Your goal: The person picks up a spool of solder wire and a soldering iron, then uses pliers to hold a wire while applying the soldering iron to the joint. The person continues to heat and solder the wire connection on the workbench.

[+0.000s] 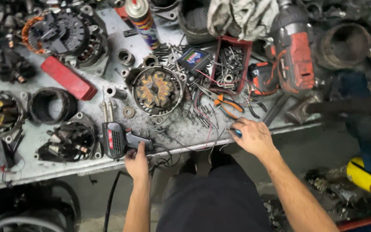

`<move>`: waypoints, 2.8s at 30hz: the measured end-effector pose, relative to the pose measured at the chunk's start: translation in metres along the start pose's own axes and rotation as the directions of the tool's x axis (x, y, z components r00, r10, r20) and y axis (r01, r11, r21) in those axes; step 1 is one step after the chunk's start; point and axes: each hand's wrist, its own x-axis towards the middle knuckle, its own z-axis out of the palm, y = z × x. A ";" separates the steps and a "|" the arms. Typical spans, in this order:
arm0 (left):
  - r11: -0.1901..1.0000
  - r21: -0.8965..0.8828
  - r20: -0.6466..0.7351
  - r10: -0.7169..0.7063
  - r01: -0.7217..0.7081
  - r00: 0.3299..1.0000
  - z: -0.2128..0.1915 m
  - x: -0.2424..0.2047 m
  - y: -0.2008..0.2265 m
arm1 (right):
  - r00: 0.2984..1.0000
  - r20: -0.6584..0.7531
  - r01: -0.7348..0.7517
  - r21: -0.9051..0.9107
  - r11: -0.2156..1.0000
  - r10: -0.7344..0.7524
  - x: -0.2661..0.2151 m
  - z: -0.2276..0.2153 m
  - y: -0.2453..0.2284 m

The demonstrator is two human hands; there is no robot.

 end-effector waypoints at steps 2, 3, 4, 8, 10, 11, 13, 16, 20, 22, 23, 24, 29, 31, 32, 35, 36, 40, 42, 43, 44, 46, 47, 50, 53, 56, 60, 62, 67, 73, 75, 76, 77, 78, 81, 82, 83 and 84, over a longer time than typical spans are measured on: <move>0.999 -0.018 -0.029 -0.032 0.031 0.999 0.005 -0.012 0.015 | 1.000 0.015 0.022 0.013 1.000 -0.022 -0.002 -0.003 -0.001; 0.999 0.001 -0.084 -0.035 0.036 0.996 0.011 -0.013 0.020 | 1.000 0.001 0.024 -0.005 1.000 -0.024 -0.001 -0.003 0.000; 0.999 0.021 -0.139 -0.039 0.042 0.990 0.016 -0.014 0.025 | 1.000 -0.012 0.025 -0.022 0.999 -0.026 0.000 -0.003 0.002; 0.998 0.030 -0.265 -0.048 0.058 0.963 0.033 0.013 -0.001 | 0.999 -0.008 0.039 0.052 0.998 -0.038 0.003 0.009 0.010; 0.995 0.006 -0.339 -0.089 0.096 0.937 0.032 0.034 -0.018 | 0.999 0.011 0.042 0.062 0.997 -0.043 0.006 0.010 0.012; 0.995 0.004 -0.339 -0.088 0.095 0.936 0.028 0.040 -0.021 | 0.999 0.009 0.044 0.062 0.997 -0.045 0.008 0.012 0.013; 0.997 0.031 -0.345 -0.061 0.077 0.937 0.021 0.052 -0.029 | 0.998 0.022 0.058 0.060 0.997 -0.059 0.010 0.015 0.016; 0.909 -0.377 -0.181 -0.261 0.179 0.948 0.009 0.035 0.002 | 0.997 0.048 0.056 0.069 0.996 -0.059 0.011 0.019 0.019; 0.787 -0.591 -0.048 -0.253 0.177 0.966 -0.004 -0.005 0.044 | 0.994 0.098 0.045 0.062 0.997 -0.051 0.015 0.023 0.022; 0.745 -0.646 0.044 -0.184 0.169 0.982 -0.012 -0.021 0.054 | 0.991 0.115 0.063 0.057 0.996 -0.069 0.016 0.017 0.021; 0.742 -0.649 0.042 -0.184 0.167 0.982 -0.017 -0.031 0.051 | 0.991 0.113 0.068 0.055 0.996 -0.074 0.016 0.014 0.020; 0.736 -0.649 0.066 -0.197 0.192 0.978 -0.022 -0.041 0.049 | 0.991 0.114 0.060 0.083 0.995 -0.069 0.015 0.011 0.020; 0.598 -0.788 0.184 0.000 0.148 0.983 -0.058 -0.082 -0.015 | 0.985 -0.030 0.172 0.180 0.969 -0.169 0.007 -0.019 0.008; 0.600 -0.800 0.092 0.097 0.015 0.991 -0.072 -0.106 -0.023 | 0.993 -0.038 0.120 0.256 0.959 -0.114 0.006 -0.023 0.005; 0.598 -0.801 0.096 0.099 0.017 0.990 -0.080 -0.118 -0.014 | 0.993 -0.041 0.118 0.254 0.960 -0.111 0.007 -0.021 0.007; 0.622 -0.758 -0.047 0.248 -0.196 0.968 -0.110 -0.149 0.008 | 0.991 -0.033 0.130 0.351 0.927 -0.127 0.008 -0.019 0.010; 0.618 -0.743 -0.083 0.297 -0.258 0.951 -0.120 -0.153 0.013 | 0.990 -0.025 0.136 0.349 0.927 -0.135 0.008 -0.018 0.011; 0.319 -0.919 0.065 0.701 -0.231 0.710 -0.159 -0.145 0.045 | 0.984 -0.071 0.181 0.353 0.918 -0.166 0.003 -0.020 0.005; 0.338 -0.908 0.069 0.704 -0.248 0.707 -0.157 -0.129 0.048 | 0.985 -0.063 0.174 0.371 0.912 -0.162 -0.001 -0.030 -0.007; 0.364 -0.899 0.098 0.712 -0.245 0.696 -0.154 -0.119 0.050 | 0.990 -0.060 0.142 0.388 0.911 -0.129 -0.003 -0.035 -0.012; 0.356 -0.898 0.084 0.713 -0.256 0.696 -0.157 -0.120 0.050 | 0.988 -0.063 0.156 0.388 0.908 -0.143 -0.001 -0.034 -0.016; 0.429 -0.857 0.136 0.723 -0.286 0.678 -0.154 -0.114 0.057 | 0.983 -0.096 0.182 0.376 0.909 -0.157 -0.004 -0.035 -0.018; 0.428 -0.860 0.144 0.727 -0.279 0.671 -0.153 -0.124 0.067 | 0.984 -0.102 0.174 0.373 0.911 -0.146 -0.007 -0.037 -0.019; 0.504 -0.841 0.322 0.756 -0.193 0.569 -0.146 -0.140 0.072 | 0.983 -0.100 0.182 0.374 0.909 -0.156 -0.011 -0.039 -0.024; 0.543 -0.833 0.394 0.717 -0.106 0.575 -0.129 -0.135 0.049 | 0.985 -0.120 0.161 0.370 0.915 -0.125 -0.015 -0.039 -0.029; 0.554 -0.832 0.447 0.679 -0.006 0.583 -0.120 -0.146 0.053 | 0.986 -0.130 0.147 0.373 0.916 -0.105 -0.023 -0.036 -0.028; 0.570 -0.821 0.521 0.717 0.039 0.463 -0.122 -0.151 0.048 | 0.991 -0.118 0.103 0.365 0.925 -0.064 -0.030 -0.037 -0.038; 0.604 -0.797 0.541 0.716 -0.004 0.441 -0.125 -0.153 0.046 | 0.993 -0.112 0.071 0.348 0.935 -0.034 -0.032 -0.038 -0.038; 0.659 -0.448 0.465 0.749 -0.604 0.471 -0.123 -0.149 0.026 | 0.995 -0.086 0.060 0.156 0.986 -0.047 -0.023 -0.032 -0.031; 0.576 -0.370 0.546 0.770 -0.729 0.331 -0.103 -0.146 0.009 | 0.994 -0.102 0.074 0.284 0.956 -0.046 -0.020 -0.032 -0.027; 0.607 -0.462 0.580 0.758 -0.646 0.298 -0.093 -0.159 0.045 | 0.988 -0.147 0.101 0.323 0.941 -0.055 -0.025 -0.035 -0.031; 0.633 -0.543 0.606 0.751 -0.552 0.265 -0.088 -0.165 0.062 | 0.979 -0.192 0.134 0.359 0.924 -0.068 -0.027 -0.037 -0.033; 0.636 -0.542 0.607 0.748 -0.549 0.268 -0.083 -0.168 0.066 | 0.980 -0.187 0.132 0.359 0.924 -0.068 -0.029 -0.038 -0.034; 0.638 -0.529 0.608 0.745 -0.560 0.274 -0.078 -0.171 0.069 | 0.980 -0.180 0.146 0.389 0.910 -0.081 -0.031 -0.039 -0.035; 0.642 -0.500 0.602 0.740 -0.581 0.300 -0.057 -0.177 0.074 | 0.993 -0.105 0.099 0.472 0.876 -0.055 -0.034 -0.057 -0.043; 0.650 -0.481 0.599 0.733 -0.588 0.321 -0.050 -0.179 0.074 | 0.999 -0.030 0.029 0.523 0.852 -0.016 -0.035 -0.065 -0.046; 0.653 -0.479 0.602 0.731 -0.587 0.322 -0.044 -0.181 0.076 | 1.000 -0.027 0.026 0.524 0.851 -0.014 -0.035 -0.064 -0.044; 0.666 -0.464 0.617 0.716 -0.584 0.326 -0.039 -0.183 0.077 | 1.000 -0.013 0.008 0.543 0.839 -0.001 -0.034 -0.063 -0.041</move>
